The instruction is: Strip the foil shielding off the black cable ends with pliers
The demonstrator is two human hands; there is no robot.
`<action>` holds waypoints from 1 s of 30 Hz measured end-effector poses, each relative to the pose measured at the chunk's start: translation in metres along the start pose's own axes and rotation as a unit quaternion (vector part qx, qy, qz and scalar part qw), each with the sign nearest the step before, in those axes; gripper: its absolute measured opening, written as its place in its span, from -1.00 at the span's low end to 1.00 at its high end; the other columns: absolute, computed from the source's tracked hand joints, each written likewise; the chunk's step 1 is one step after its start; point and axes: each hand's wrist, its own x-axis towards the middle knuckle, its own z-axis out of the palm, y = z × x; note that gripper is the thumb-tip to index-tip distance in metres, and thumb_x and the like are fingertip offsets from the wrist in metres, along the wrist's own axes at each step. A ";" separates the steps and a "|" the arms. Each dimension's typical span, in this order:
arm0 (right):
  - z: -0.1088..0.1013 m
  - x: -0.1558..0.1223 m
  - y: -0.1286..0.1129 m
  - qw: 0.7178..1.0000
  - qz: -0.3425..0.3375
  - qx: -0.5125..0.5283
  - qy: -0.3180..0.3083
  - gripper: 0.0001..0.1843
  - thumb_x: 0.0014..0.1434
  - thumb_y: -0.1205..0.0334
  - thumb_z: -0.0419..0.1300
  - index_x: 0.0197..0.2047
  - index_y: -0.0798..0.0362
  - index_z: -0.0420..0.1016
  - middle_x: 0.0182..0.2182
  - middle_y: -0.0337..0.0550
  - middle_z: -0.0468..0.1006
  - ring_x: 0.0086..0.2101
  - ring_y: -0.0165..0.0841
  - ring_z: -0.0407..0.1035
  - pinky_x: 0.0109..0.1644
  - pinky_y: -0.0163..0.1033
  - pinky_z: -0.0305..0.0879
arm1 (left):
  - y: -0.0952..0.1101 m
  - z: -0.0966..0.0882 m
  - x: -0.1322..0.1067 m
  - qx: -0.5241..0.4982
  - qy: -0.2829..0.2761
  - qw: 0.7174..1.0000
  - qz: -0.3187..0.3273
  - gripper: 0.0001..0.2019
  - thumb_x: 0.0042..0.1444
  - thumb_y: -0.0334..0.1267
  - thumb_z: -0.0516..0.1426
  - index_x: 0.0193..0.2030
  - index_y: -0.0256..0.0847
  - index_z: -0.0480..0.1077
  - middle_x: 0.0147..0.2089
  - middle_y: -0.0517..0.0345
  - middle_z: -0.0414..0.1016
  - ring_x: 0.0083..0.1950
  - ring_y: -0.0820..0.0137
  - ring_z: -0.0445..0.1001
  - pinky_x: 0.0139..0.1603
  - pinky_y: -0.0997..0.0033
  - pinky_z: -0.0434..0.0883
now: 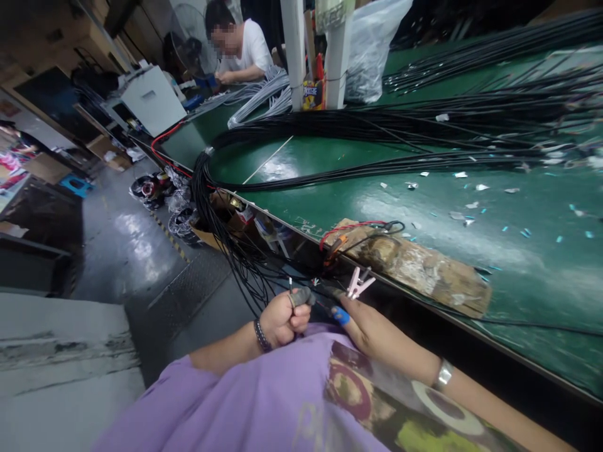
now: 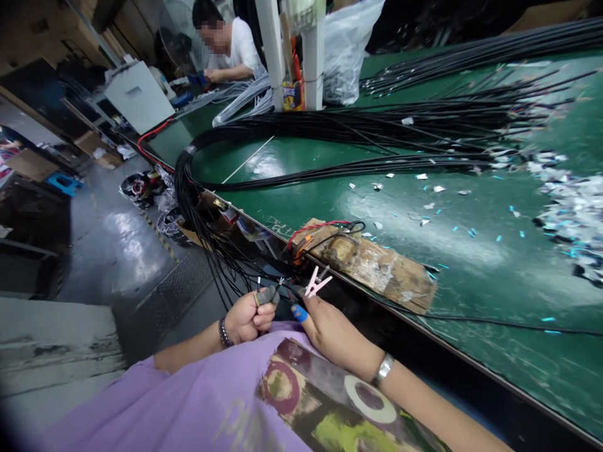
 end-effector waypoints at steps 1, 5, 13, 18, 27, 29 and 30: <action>0.000 0.000 -0.001 1.000 -0.006 -0.017 0.011 -0.76 0.18 0.05 0.04 -0.39 0.00 0.37 -0.47 -0.06 0.47 -0.47 -0.24 0.33 -0.32 -0.12 0.29 | 0.001 0.000 -0.001 -0.005 -0.003 1.000 -0.005 -0.60 0.02 -0.20 0.19 -0.56 -0.19 -0.02 -0.74 0.43 0.01 -0.78 0.66 -0.13 -0.69 0.57 -0.30; -0.002 0.001 -0.006 0.998 -0.027 -0.044 0.047 -0.81 0.16 0.20 0.01 -0.25 0.01 0.42 -0.32 0.00 0.52 -0.30 -0.17 0.40 -0.14 -0.05 0.34 | 0.000 0.002 -0.001 -0.006 -0.001 1.000 -0.012 -0.61 0.03 -0.22 0.18 -0.56 -0.19 -0.02 -0.75 0.43 0.01 -0.79 0.66 -0.13 -0.69 0.56 -0.31; 0.000 0.002 -0.004 0.990 -0.044 -0.115 0.064 -0.77 0.05 0.39 0.00 -0.29 0.00 0.44 -0.38 -0.07 0.50 -0.32 -0.23 0.39 -0.17 -0.13 0.38 | -0.003 0.006 -0.004 0.024 -0.007 0.999 -0.022 -0.67 -0.05 -0.24 0.25 -0.52 -0.22 0.11 -0.76 0.44 0.01 -0.79 0.66 -0.09 -0.69 0.58 -0.31; -0.001 0.001 -0.005 0.985 -0.049 -0.152 0.061 -0.77 0.06 0.41 -0.01 -0.31 0.03 0.44 -0.39 -0.02 0.49 -0.34 -0.21 0.38 -0.20 -0.11 0.37 | -0.002 0.007 -0.004 0.032 -0.011 0.999 -0.030 -0.72 0.00 -0.25 0.21 -0.51 -0.22 0.15 -0.77 0.44 -0.02 -0.79 0.66 -0.11 -0.70 0.57 -0.30; -0.002 0.000 -0.004 0.984 -0.061 -0.155 0.062 -0.79 0.05 0.41 0.00 -0.35 0.00 0.43 -0.42 -0.06 0.47 -0.38 -0.23 0.35 -0.24 -0.14 0.35 | -0.004 0.001 -0.002 0.047 -0.027 0.998 -0.021 -0.63 -0.11 -0.13 0.29 -0.50 -0.21 0.15 -0.77 0.46 -0.01 -0.80 0.65 -0.12 -0.72 0.59 -0.26; -0.002 0.001 -0.005 0.984 -0.058 -0.161 0.052 -0.80 0.05 0.41 0.00 -0.38 -0.01 0.41 -0.44 -0.07 0.46 -0.39 -0.24 0.35 -0.26 -0.15 0.34 | -0.004 0.000 -0.002 0.056 -0.025 0.998 -0.014 -0.60 -0.13 -0.11 0.30 -0.50 -0.20 0.12 -0.77 0.46 0.01 -0.80 0.65 -0.12 -0.73 0.59 -0.24; -0.002 0.002 -0.006 0.985 -0.056 -0.160 0.045 -0.81 0.06 0.40 -0.01 -0.40 -0.01 0.39 -0.46 -0.07 0.45 -0.41 -0.24 0.34 -0.27 -0.16 0.34 | -0.004 0.000 -0.003 0.060 -0.027 0.998 -0.013 -0.58 -0.14 -0.10 0.31 -0.50 -0.19 0.10 -0.77 0.46 0.01 -0.80 0.65 -0.12 -0.74 0.59 -0.23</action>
